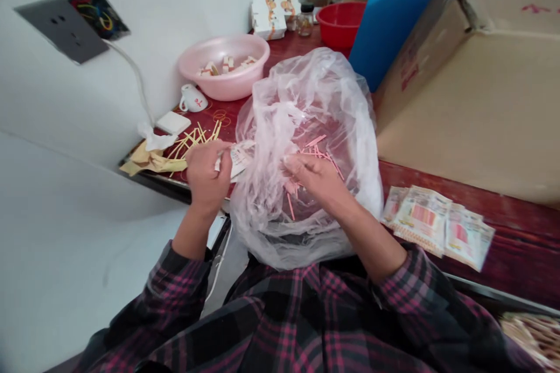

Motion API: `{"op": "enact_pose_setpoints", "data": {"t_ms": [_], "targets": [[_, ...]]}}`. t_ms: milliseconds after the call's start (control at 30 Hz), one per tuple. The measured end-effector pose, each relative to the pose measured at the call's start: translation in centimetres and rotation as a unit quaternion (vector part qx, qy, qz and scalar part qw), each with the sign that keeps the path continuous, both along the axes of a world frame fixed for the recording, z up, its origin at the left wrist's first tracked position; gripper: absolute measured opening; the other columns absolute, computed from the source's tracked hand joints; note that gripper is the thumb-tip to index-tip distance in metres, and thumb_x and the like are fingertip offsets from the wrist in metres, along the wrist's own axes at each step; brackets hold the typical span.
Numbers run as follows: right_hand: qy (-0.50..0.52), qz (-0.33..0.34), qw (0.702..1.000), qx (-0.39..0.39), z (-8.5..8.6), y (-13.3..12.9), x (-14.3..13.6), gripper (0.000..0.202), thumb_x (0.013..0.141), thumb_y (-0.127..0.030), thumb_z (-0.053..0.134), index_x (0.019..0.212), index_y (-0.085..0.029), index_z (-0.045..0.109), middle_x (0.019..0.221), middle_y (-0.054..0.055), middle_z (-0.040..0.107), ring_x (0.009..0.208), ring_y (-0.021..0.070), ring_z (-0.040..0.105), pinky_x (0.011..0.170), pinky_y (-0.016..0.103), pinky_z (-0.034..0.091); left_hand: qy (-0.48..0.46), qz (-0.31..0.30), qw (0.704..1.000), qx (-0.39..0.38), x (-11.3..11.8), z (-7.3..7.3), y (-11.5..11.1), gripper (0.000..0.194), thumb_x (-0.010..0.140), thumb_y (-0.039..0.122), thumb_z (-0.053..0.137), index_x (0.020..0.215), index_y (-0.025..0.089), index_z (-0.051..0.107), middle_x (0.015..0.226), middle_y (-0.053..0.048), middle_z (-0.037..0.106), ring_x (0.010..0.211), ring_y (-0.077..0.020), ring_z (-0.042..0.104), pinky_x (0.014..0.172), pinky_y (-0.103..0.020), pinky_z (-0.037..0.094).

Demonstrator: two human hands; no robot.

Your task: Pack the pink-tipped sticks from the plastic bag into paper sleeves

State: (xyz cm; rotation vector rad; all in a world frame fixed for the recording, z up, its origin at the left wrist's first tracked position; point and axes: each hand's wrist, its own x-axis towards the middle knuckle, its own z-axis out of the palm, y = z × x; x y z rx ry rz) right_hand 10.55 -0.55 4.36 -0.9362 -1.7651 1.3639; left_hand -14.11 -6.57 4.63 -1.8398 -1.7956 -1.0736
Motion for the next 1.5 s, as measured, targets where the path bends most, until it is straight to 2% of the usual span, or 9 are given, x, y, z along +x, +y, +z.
{"op": "enact_pose_setpoints", "data": {"t_ms": [133,233,433,633,867,1033,1167,1333,1500], "targets": [[0.133,0.054,0.971,-0.191,3.4,-0.5,1.0,0.069,0.089,-0.086,0.067,0.111,-0.022,0.081,0.102,0.013,0.084,0.096,0.0279,0.081,0.082,0.041,0.068,0.094,-0.071,0.984,0.133,3.7,2.4,-0.4,0.025,0.108,0.017,0.057,0.104,0.028,0.079,0.094,0.000,0.082,0.110,-0.0218,0.073,0.116,-0.048,0.045],[0.141,0.048,0.966,-0.213,4.2,-0.8,2.2,0.055,0.080,-0.066,0.091,0.109,-0.021,0.080,0.100,0.009,0.083,0.092,0.0230,0.079,0.081,0.035,0.067,0.106,-0.135,0.978,0.121,6.8,1.9,-0.2,0.025,0.110,0.017,0.059,0.102,0.029,0.079,0.092,0.000,0.080,0.107,-0.0205,0.072,0.115,-0.047,0.044],[0.122,-0.014,0.961,-0.246,1.5,-0.8,4.5,0.048,0.070,-0.057,0.099,0.093,-0.020,0.079,0.085,0.002,0.076,0.073,0.0143,0.070,0.066,0.027,0.059,0.074,-0.225,0.971,0.016,10.0,-1.8,-0.8,0.025,0.111,0.023,0.058,0.103,0.029,0.081,0.097,-0.001,0.080,0.105,-0.0208,0.069,0.118,-0.049,0.043],[0.124,-0.068,0.971,-0.192,-0.6,-0.7,5.4,0.042,0.070,-0.053,0.098,0.084,-0.021,0.075,0.075,0.000,0.072,0.068,0.0142,0.064,0.065,0.029,0.053,-0.149,-0.260,0.947,-0.114,9.8,-1.9,-0.8,0.048,0.105,0.052,0.066,0.145,0.025,0.064,0.149,-0.015,0.068,0.141,-0.0317,0.061,0.121,-0.053,0.047],[0.108,-0.039,0.987,-0.116,-1.0,-1.8,5.8,0.036,0.080,-0.055,0.091,0.088,-0.024,0.077,0.083,0.000,0.072,0.075,0.0154,0.061,0.074,0.031,0.052,-0.461,-0.324,0.740,-0.367,8.7,-1.5,1.2,0.052,0.094,0.051,0.076,0.136,0.021,0.067,0.123,-0.010,0.074,0.109,-0.0237,0.071,0.099,-0.042,0.059],[0.079,0.008,0.989,-0.124,-1.3,-2.4,6.6,0.036,0.082,-0.055,0.088,0.080,-0.022,0.073,0.076,-0.001,0.068,0.072,0.0150,0.059,0.072,0.031,0.049,-0.477,-0.334,0.729,-0.360,8.6,-0.7,1.1,0.066,0.075,0.040,0.093,0.135,0.024,0.069,0.140,-0.010,0.069,0.122,-0.0245,0.067,0.104,-0.038,0.056],[0.060,0.004,0.992,-0.114,-1.2,-2.4,7.0,0.030,0.084,-0.049,0.088,0.085,-0.022,0.074,0.079,-0.001,0.069,0.073,0.0151,0.060,0.075,0.031,0.050,-0.486,-0.328,0.693,-0.420,8.3,-0.1,0.9,0.040,0.082,0.042,0.085,0.112,0.019,0.072,0.102,-0.004,0.074,0.089,-0.0175,0.068,0.081,-0.029,0.056],[0.016,0.003,0.994,-0.105,-1.2,-2.6,6.4,0.035,0.080,-0.052,0.087,0.093,-0.022,0.075,0.085,0.000,0.072,0.077,0.0167,0.061,0.073,0.031,0.051,-0.431,-0.297,0.715,-0.463,8.3,0.0,0.4,0.020,0.084,0.036,0.078,0.088,0.019,0.069,0.075,0.004,0.064,0.066,-0.0118,0.057,0.063,-0.024,0.046],[-0.093,-0.032,0.995,-0.019,-1.7,-2.1,5.3,0.060,0.092,-0.073,0.066,0.061,-0.024,0.054,0.059,-0.003,0.047,0.060,0.0134,0.041,0.060,0.031,0.036,-0.246,-0.287,0.823,-0.424,8.4,-0.3,0.6,0.036,0.102,0.038,0.058,0.072,0.020,0.062,0.073,-0.001,0.068,0.075,-0.0186,0.067,0.077,-0.032,0.054]]}}
